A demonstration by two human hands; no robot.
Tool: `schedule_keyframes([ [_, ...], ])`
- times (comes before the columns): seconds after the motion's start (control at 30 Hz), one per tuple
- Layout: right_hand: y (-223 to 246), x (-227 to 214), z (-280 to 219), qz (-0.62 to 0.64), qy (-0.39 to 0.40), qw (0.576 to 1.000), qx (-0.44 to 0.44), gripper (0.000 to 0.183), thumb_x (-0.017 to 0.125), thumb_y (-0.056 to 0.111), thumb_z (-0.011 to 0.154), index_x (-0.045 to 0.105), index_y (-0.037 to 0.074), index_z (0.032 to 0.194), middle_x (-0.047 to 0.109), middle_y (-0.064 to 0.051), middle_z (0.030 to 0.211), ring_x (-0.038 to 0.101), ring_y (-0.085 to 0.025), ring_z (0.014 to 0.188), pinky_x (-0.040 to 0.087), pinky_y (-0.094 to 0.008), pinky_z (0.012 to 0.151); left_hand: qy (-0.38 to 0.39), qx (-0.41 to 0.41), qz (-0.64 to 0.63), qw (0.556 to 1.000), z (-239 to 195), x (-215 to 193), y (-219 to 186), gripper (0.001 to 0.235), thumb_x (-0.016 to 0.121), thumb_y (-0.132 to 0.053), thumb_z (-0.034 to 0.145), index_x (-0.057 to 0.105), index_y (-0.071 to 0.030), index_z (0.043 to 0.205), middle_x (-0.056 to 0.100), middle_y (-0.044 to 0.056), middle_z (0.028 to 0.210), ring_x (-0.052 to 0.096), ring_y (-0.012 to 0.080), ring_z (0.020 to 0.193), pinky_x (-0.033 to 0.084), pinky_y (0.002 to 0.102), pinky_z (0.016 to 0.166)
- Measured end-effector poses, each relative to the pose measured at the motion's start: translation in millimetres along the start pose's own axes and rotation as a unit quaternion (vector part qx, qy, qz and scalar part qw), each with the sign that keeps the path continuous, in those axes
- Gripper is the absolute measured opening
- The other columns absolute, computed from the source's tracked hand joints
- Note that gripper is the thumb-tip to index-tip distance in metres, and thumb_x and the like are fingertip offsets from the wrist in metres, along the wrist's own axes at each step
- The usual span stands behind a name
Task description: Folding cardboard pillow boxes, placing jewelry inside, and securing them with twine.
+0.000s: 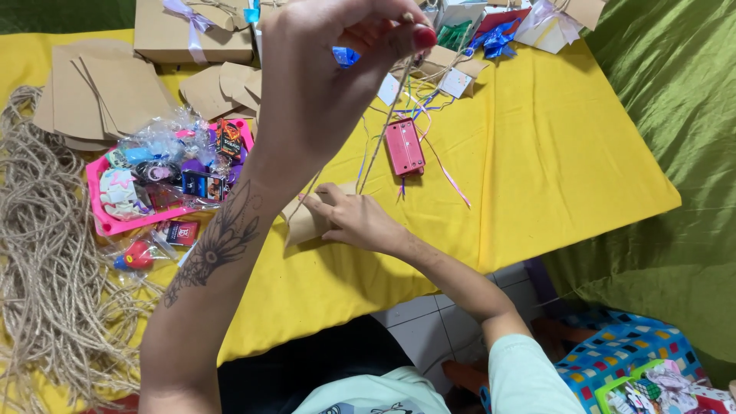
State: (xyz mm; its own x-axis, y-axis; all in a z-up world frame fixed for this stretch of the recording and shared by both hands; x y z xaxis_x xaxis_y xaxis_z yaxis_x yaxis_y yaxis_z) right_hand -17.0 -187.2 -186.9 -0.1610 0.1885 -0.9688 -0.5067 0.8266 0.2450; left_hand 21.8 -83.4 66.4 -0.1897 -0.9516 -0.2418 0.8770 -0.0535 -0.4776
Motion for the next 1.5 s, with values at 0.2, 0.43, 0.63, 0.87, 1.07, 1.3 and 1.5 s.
schedule_keyframes([
  [0.2,-14,10,-3,0.002,-0.028,1.0,0.006,0.082,0.084,0.038,0.08,0.044,0.028,0.151,0.052,-0.01,0.137,0.07,-0.036,0.081,0.053,-0.051,0.059,-0.004,-0.005,0.026,1.0,-1,-5,5,0.008,0.08,-0.003,0.1,0.074,-0.007,0.097,0.076,0.001,0.086,0.07,0.011,0.075,0.054,0.025,0.07],
  [0.43,-17,1,-1,0.041,-0.014,0.999,0.006,0.079,0.086,0.04,0.079,0.049,0.028,0.149,0.053,-0.005,0.137,0.07,-0.032,0.091,0.054,-0.048,0.064,0.011,0.027,0.041,0.999,-2,-12,15,0.012,0.083,-0.009,0.102,0.072,-0.005,0.097,0.073,0.003,0.089,0.068,0.015,0.075,0.058,0.027,0.068],
  [0.63,-15,-3,4,0.031,0.013,0.999,0.014,0.079,0.082,0.045,0.083,0.047,0.025,0.151,0.053,-0.005,0.135,0.068,-0.032,0.096,0.054,-0.047,0.063,0.042,-0.012,0.006,0.999,1,-23,20,0.007,0.078,-0.006,0.107,0.074,-0.001,0.103,0.069,0.005,0.084,0.063,0.012,0.074,0.056,0.024,0.07],
  [0.87,-17,-8,3,0.055,0.012,0.998,0.013,0.083,0.083,0.045,0.081,0.044,0.025,0.152,0.052,-0.009,0.14,0.066,-0.033,0.104,0.054,-0.047,0.072,0.035,-0.012,0.015,0.999,0,-20,27,0.011,0.075,-0.011,0.107,0.071,-0.003,0.101,0.068,0.006,0.09,0.064,0.0141,0.078,0.054,0.025,0.068],
  [1.07,32,-127,-32,0.14,-0.219,0.966,0.002,0.023,0.069,0.034,0.098,0.058,0.017,0.108,0.065,0.001,0.108,0.064,-0.018,0.078,0.049,-0.033,0.072,0.051,-0.018,0.003,0.999,0,-24,19,0.012,0.073,-0.012,0.105,0.068,-0.001,0.105,0.065,0.01,0.1,0.068,0.0166,0.078,0.061,0.028,0.072],
  [1.3,31,-203,-39,0.222,-0.346,0.911,0.027,0.025,0.058,0.021,0.106,0.056,0.005,0.125,0.062,-0.009,0.116,0.064,-0.008,0.065,0.055,-0.021,0.067,0.057,-0.032,-0.013,0.998,-3,-26,8,0.005,0.072,0.0,0.105,0.07,-0.003,0.108,0.061,0.009,0.098,0.069,0.0167,0.08,0.061,0.026,0.075],
  [1.5,10,-186,-39,0.365,-0.367,0.854,0.05,0.025,0.041,0.027,0.112,0.055,0.007,0.103,0.065,-0.004,0.081,0.055,-0.007,0.056,0.045,-0.02,0.053,0.051,-0.058,-0.009,0.997,-19,-37,1,0.016,0.071,0.006,0.103,0.073,-0.004,0.115,0.066,0.011,0.103,0.072,0.0184,0.089,0.062,0.026,0.079],
])
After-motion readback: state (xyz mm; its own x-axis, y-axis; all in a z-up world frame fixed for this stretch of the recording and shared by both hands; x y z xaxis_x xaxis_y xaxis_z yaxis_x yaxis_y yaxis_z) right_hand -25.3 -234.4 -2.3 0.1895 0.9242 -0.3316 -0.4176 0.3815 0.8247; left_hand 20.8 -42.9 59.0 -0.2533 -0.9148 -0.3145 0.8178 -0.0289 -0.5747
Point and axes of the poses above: each hand's wrist, its own z-axis towards the middle knuckle, its own x-axis out of the palm, y = z × x, the point moved 2 cm from there along z, towards the middle knuckle
